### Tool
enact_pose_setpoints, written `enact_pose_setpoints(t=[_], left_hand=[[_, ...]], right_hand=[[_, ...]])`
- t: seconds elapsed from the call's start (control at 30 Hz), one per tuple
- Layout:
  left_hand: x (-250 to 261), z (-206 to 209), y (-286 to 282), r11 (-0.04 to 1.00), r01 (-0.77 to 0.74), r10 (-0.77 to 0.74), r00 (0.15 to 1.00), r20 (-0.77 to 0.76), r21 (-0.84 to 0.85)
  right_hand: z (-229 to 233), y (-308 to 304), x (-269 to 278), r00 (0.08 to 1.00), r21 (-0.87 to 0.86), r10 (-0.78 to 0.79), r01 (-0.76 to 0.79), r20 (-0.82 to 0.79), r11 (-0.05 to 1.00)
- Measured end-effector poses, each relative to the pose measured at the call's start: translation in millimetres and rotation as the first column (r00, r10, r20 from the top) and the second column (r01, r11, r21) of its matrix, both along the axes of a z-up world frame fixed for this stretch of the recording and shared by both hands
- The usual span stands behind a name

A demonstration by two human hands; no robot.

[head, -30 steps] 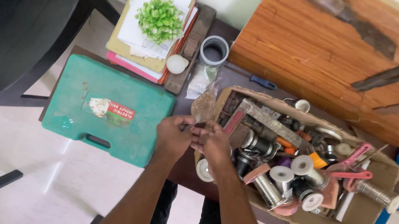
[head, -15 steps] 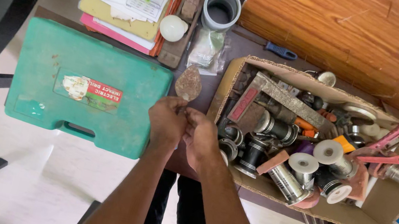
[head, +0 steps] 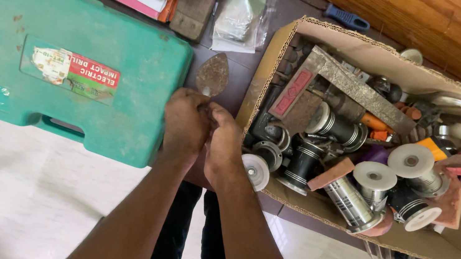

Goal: The person stands at a table and organizes tools from a cardboard box onto a wooden board. They pick up a metal hook, a T-handle tool, a hammer, a chisel, a scraper, a file, a brush, and a roll of tape, placing each item on the board or nearby surface.

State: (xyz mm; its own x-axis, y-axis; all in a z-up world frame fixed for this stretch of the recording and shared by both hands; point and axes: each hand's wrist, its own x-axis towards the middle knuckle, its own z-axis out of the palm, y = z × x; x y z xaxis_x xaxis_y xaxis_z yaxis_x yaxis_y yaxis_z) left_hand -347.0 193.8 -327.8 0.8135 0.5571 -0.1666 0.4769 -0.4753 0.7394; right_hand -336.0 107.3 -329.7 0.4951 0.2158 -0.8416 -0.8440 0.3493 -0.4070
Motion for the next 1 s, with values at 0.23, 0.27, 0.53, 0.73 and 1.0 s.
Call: enact_pose_setpoints(t=[0.23,0.27,0.53,0.73,1.0], left_hand=[[-6.1,-5.0,-3.8,0.999,0.022,-0.025,0.995,0.097,0.025],[-7.2,-2.8,-3.2,0.999,0.033,-0.036,0.992,0.122,0.032],[-15.2,38.9,-16.8,0.995,-0.029,0.044,0.987,0.153,-0.096],[-16.0,77.5,-44.0,0.907,-0.041,0.152,0.960,0.234,-0.419],[-16.3,101.5,-70.4,0.932,0.123,-0.101,0.991,0.083,-0.342]], right_hand=[[4.1,0.2,-8.3,0.992,0.059,0.045,-0.052,0.121,0.997],[6.6,0.7,-9.0,0.990,0.040,0.059,-0.064,0.128,0.997],[52.3,2.3,-19.2,0.908,-0.069,0.102,-0.080,0.406,0.994],[92.2,-37.7,-21.6,0.726,-0.249,0.171,0.001,0.666,0.968],[92.3,-119.7,-18.9,0.896,-0.525,0.094,0.167,0.434,0.835]])
